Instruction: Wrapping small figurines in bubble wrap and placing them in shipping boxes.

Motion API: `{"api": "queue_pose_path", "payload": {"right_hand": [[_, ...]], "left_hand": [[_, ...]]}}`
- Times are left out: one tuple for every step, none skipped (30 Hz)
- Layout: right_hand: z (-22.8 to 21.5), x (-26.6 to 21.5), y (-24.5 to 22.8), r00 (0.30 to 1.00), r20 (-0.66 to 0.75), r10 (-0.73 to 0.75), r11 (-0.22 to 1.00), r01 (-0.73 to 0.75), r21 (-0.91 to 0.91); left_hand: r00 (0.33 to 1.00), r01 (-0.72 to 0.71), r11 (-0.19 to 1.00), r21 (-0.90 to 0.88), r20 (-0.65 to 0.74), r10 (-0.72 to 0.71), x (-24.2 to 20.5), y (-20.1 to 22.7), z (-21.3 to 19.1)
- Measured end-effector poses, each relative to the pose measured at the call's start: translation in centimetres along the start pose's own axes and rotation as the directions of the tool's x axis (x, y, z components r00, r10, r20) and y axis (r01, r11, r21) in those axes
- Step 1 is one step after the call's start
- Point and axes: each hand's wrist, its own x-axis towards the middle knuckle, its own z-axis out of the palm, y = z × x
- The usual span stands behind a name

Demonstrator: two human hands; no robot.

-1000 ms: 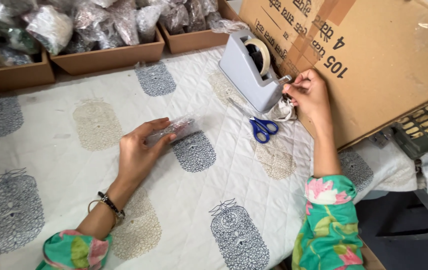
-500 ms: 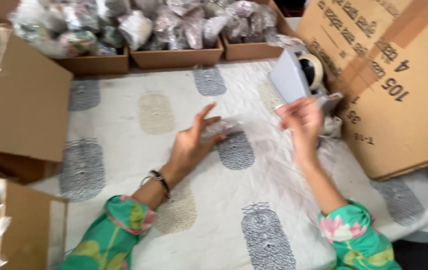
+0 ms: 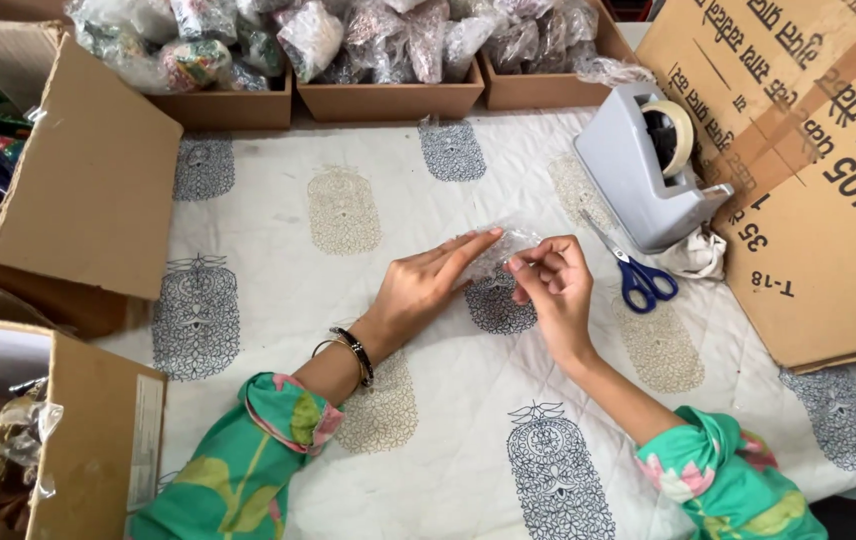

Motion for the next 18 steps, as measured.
{"api": "queue_pose_path", "payload": {"right_hand": [[0.01, 0.01, -0.01, 1.0, 0.003, 0.004, 1.0, -0.004, 0.0], [-0.03, 0.08, -0.05, 1.0, -0.005, 0.028, 1.0, -0.028, 0.009], [-0.09, 0.14, -0.1, 0.999, -0.012, 0.052, 0.999, -0.052, 0.018], [-0.12, 0.15, 0.03, 0.998, -0.012, 0.055, 0.998, -0.054, 0.018], [-0.16, 0.17, 0.16, 0.998, -0.013, 0.062, 0.998, -0.061, 0.031], [-0.19, 0.21, 0.27, 0.998, -0.014, 0.068, 0.997, -0.067, 0.044], [-0.15, 0.25, 0.28, 0.997, -0.015, 0.07, 0.997, -0.069, 0.045], [-0.18, 0.28, 0.27, 0.997, -0.012, 0.078, 0.996, -0.077, 0.041], [-0.2, 0.29, 0.27, 0.996, -0.01, 0.085, 0.996, -0.085, 0.038], [-0.21, 0.25, 0.33, 0.996, -0.01, 0.088, 0.995, -0.088, 0.037], [-0.22, 0.2, 0.37, 0.996, -0.007, 0.091, 0.995, -0.091, 0.041], [-0.17, 0.22, 0.39, 0.996, -0.004, 0.093, 0.995, -0.093, 0.047], [-0.24, 0.11, 0.42, 0.995, -0.004, 0.095, 0.994, -0.094, 0.047], [-0.27, 0.1, 0.44, 0.996, -0.012, 0.093, 0.994, -0.092, 0.057], [-0.29, 0.09, 0.46, 0.996, -0.02, 0.091, 0.994, -0.089, 0.067], [-0.34, 0.02, 0.38, 0.996, -0.018, 0.09, 0.994, -0.089, 0.067], [-0.39, -0.06, 0.31, 0.997, -0.021, 0.072, 0.995, -0.07, 0.072], [-0.41, -0.13, 0.23, 0.998, -0.023, 0.054, 0.996, -0.052, 0.077]], "left_hand": [[1.0, 0.005, 1.0, 0.0, 0.0, -0.005, -0.02, 0.05, -0.11], [1.0, -0.028, 0.999, 0.017, -0.004, 0.028, 0.04, 0.07, -0.17], [0.998, -0.06, 0.998, 0.035, -0.008, 0.061, 0.12, 0.1, -0.22], [0.998, -0.058, 0.998, 0.034, -0.006, 0.058, 0.05, 0.09, -0.18], [0.998, -0.07, 0.997, 0.04, -0.006, 0.07, 0.01, 0.09, -0.14], [0.997, -0.083, 0.995, 0.047, -0.005, 0.083, 0.0, 0.06, -0.12], [0.997, -0.081, 0.996, 0.046, -0.003, 0.081, -0.01, 0.02, -0.11], [0.996, -0.084, 0.995, 0.049, -0.004, 0.084, -0.02, 0.0, -0.04], [0.996, -0.086, 0.995, 0.051, -0.005, 0.087, -0.04, -0.02, 0.03], [0.996, -0.084, 0.995, 0.049, -0.005, 0.084, -0.19, -0.05, 0.2], [0.996, -0.087, 0.994, 0.06, 0.001, 0.087, -0.33, -0.07, 0.35], [0.996, -0.092, 0.993, 0.073, 0.008, 0.091, -0.42, -0.14, 0.43], [0.996, -0.09, 0.993, 0.073, 0.009, 0.09, -0.5, -0.14, 0.53], [0.995, -0.097, 0.992, 0.083, 0.009, 0.096, -0.51, -0.23, 0.6], [0.995, -0.104, 0.99, 0.093, 0.009, 0.103, -0.52, -0.31, 0.65], [0.995, -0.103, 0.99, 0.095, 0.009, 0.103, -0.33, -0.11, 0.42], [0.996, -0.089, 0.992, 0.091, -0.001, 0.09, -0.15, 0.09, 0.18], [0.997, -0.075, 0.993, 0.087, -0.011, 0.076, 0.03, 0.29, -0.08]]}}
